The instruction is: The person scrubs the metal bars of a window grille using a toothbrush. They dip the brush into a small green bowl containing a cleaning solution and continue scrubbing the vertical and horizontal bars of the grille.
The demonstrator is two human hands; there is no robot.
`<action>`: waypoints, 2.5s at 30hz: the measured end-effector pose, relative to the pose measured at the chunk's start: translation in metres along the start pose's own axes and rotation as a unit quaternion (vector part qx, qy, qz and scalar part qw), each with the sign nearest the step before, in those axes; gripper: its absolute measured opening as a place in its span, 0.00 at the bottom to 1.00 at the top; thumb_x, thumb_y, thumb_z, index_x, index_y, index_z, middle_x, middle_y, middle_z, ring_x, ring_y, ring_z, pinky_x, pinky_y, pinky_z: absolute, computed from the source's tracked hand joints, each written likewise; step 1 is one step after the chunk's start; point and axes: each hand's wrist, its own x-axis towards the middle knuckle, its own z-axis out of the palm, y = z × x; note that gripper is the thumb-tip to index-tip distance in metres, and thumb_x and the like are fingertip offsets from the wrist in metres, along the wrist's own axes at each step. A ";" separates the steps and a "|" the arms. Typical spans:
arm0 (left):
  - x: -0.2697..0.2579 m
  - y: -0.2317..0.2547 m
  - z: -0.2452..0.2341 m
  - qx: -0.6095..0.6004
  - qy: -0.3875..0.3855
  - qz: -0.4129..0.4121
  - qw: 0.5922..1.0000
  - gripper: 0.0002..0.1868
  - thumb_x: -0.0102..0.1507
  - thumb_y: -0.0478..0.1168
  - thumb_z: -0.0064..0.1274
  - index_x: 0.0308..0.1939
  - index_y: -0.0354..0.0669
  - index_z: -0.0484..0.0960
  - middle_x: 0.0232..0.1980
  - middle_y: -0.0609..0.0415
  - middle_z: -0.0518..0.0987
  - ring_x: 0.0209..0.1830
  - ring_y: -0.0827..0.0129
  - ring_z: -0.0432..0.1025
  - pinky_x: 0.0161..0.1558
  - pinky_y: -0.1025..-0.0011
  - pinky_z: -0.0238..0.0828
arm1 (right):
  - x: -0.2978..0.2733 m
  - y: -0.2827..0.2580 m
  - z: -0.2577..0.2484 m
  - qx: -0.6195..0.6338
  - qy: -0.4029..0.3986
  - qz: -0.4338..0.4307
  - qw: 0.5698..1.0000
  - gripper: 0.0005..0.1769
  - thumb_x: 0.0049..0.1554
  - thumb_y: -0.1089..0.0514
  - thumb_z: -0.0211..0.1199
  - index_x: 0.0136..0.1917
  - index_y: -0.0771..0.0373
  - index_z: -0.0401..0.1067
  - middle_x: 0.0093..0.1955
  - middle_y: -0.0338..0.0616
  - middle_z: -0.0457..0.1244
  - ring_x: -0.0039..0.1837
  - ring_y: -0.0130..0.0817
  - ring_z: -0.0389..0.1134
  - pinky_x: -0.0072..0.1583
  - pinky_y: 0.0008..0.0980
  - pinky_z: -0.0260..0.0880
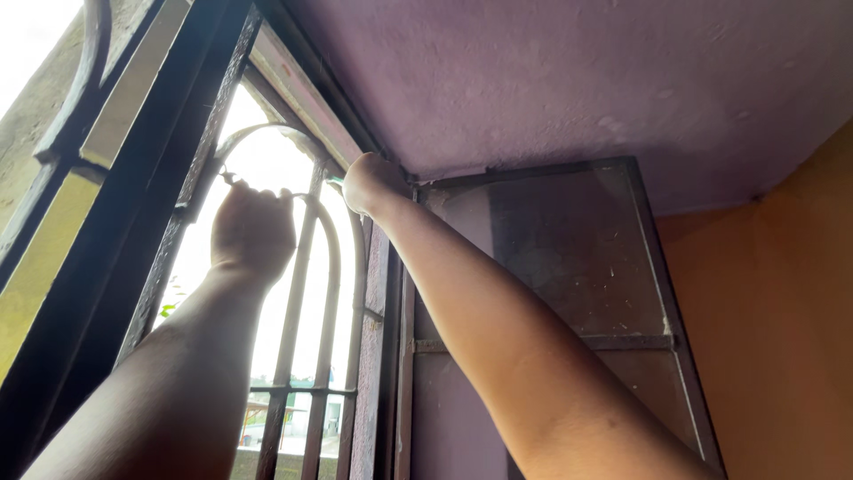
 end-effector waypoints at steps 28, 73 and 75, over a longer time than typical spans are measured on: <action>-0.001 0.001 -0.023 0.023 -0.009 0.030 0.999 0.15 0.70 0.38 0.35 0.42 0.47 0.81 0.37 0.53 0.82 0.42 0.62 0.77 0.59 0.62 0.67 | -0.039 0.036 -0.047 -0.113 0.056 -0.039 0.991 0.21 0.67 0.48 0.50 0.44 0.63 0.76 0.41 0.50 0.71 0.41 0.41 0.73 0.48 0.42 0.71; 0.021 0.095 0.027 0.189 -0.154 0.061 0.968 0.68 0.51 0.87 0.44 0.73 0.29 0.59 0.74 0.38 0.62 0.76 0.53 0.53 0.75 0.52 0.36 | 0.007 0.129 0.043 -0.215 -0.101 -0.069 0.969 0.15 0.61 0.46 0.56 0.55 0.47 0.80 0.58 0.40 0.69 0.58 0.37 0.71 0.60 0.44 0.69; 0.020 0.095 0.026 0.187 -0.147 0.062 0.969 0.66 0.52 0.86 0.44 0.73 0.32 0.61 0.74 0.39 0.63 0.76 0.53 0.54 0.75 0.50 0.36 | 0.019 0.127 0.044 -0.251 -0.105 -0.101 0.957 0.16 0.58 0.43 0.59 0.52 0.49 0.81 0.54 0.38 0.68 0.56 0.34 0.70 0.57 0.43 0.70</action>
